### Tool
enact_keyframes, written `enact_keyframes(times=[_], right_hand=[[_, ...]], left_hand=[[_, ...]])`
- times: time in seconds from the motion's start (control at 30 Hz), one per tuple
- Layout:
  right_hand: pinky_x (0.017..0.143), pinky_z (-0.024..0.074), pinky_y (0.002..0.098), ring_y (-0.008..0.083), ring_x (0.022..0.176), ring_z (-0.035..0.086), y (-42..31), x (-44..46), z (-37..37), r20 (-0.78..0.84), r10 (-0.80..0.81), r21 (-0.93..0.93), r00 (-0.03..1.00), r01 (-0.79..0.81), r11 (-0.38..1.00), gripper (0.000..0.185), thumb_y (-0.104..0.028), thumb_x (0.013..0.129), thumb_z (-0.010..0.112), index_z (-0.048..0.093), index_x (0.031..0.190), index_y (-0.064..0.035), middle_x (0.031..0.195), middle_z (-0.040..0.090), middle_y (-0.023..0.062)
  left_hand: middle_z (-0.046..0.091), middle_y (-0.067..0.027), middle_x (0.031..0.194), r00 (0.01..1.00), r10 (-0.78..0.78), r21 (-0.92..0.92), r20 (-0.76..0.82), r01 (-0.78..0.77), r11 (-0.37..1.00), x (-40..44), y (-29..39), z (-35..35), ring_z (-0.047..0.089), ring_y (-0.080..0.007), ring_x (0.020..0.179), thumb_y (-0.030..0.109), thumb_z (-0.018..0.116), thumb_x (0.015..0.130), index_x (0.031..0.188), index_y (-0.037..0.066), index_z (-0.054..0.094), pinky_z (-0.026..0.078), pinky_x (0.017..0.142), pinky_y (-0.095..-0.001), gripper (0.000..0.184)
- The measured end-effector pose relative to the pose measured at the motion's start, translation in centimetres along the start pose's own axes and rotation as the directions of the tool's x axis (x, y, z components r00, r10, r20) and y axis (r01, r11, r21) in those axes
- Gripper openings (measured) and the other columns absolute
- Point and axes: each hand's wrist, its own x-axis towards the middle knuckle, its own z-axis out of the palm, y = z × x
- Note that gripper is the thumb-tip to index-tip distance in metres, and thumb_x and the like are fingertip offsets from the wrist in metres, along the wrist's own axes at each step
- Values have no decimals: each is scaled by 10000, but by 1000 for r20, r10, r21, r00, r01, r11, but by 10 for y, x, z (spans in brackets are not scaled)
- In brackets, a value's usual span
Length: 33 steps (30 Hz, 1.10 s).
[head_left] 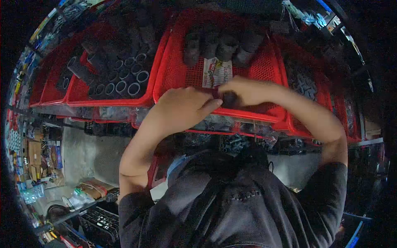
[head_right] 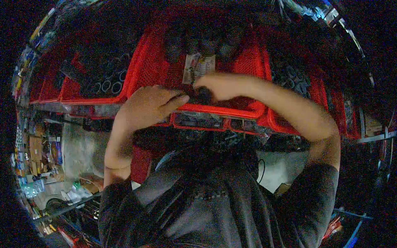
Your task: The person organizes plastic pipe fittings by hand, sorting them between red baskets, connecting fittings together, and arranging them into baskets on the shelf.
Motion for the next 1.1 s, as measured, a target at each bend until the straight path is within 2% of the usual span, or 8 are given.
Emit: enact_keyframes(times=[0.23,0.53,0.6,0.63,0.7,0.8,0.93,1.1], right_hand=[[747,383,267,155,814,509,-47,-35,-64,-419,220,272,881,-110,956,373,-155,569,647,533,909,-53,843,554,52],[793,373,256,122,849,500,-53,-105,-58,-637,278,305,719,-96,947,383,-106,576,645,525,934,-45,899,548,38],[790,377,254,117,854,498,-53,-121,-55,-656,326,371,681,-86,925,384,-95,575,644,525,937,-46,907,547,36],[784,381,252,114,853,497,-51,-128,-54,-676,355,402,646,-82,912,390,-90,571,648,525,939,-46,910,546,33],[779,385,250,110,852,496,-49,-139,-51,-696,381,431,609,-70,900,395,-85,568,652,525,940,-46,912,545,30],[779,383,245,107,851,495,-48,-152,-48,-728,346,353,592,-108,929,399,-74,563,658,525,939,-46,904,543,25],[748,400,241,101,829,501,-53,-172,-46,-723,393,352,568,-187,917,403,-71,570,655,525,952,-48,895,542,23],[708,414,232,99,795,508,-58,-210,-51,-748,502,378,434,-344,860,407,-75,583,647,522,969,-47,878,545,23]], left_hand=[[553,-215,835,943,-319,-48,-98,316,948,21,3,-6,527,-355,808,402,431,782,989,17,506,422,702,-410,443],[525,-214,924,933,141,-269,330,-50,962,53,-20,21,498,-331,892,376,398,791,986,16,490,404,738,-414,420],[487,-170,1070,673,475,-160,568,-476,865,70,-40,25,475,-286,961,284,387,822,1063,26,463,372,830,-350,361],[487,-170,1070,670,477,-163,569,-477,864,78,-53,35,475,-286,961,284,387,822,1063,26,463,372,830,-350,361],[532,-171,973,638,71,-72,767,-24,997,88,-76,55,522,-275,846,284,492,717,1095,58,440,422,706,-360,443],[540,-158,957,650,-71,-23,757,135,991,87,-67,47,530,-245,799,197,546,662,1124,89,417,429,667,-339,493],[549,-155,903,645,31,-81,764,47,996,94,-47,28,531,-216,759,177,604,637,1133,62,390,433,636,-329,552],[512,-81,973,821,85,-499,565,257,827,118,-50,9,483,-170,881,105,643,642,1127,19,372,407,756,-295,563]])
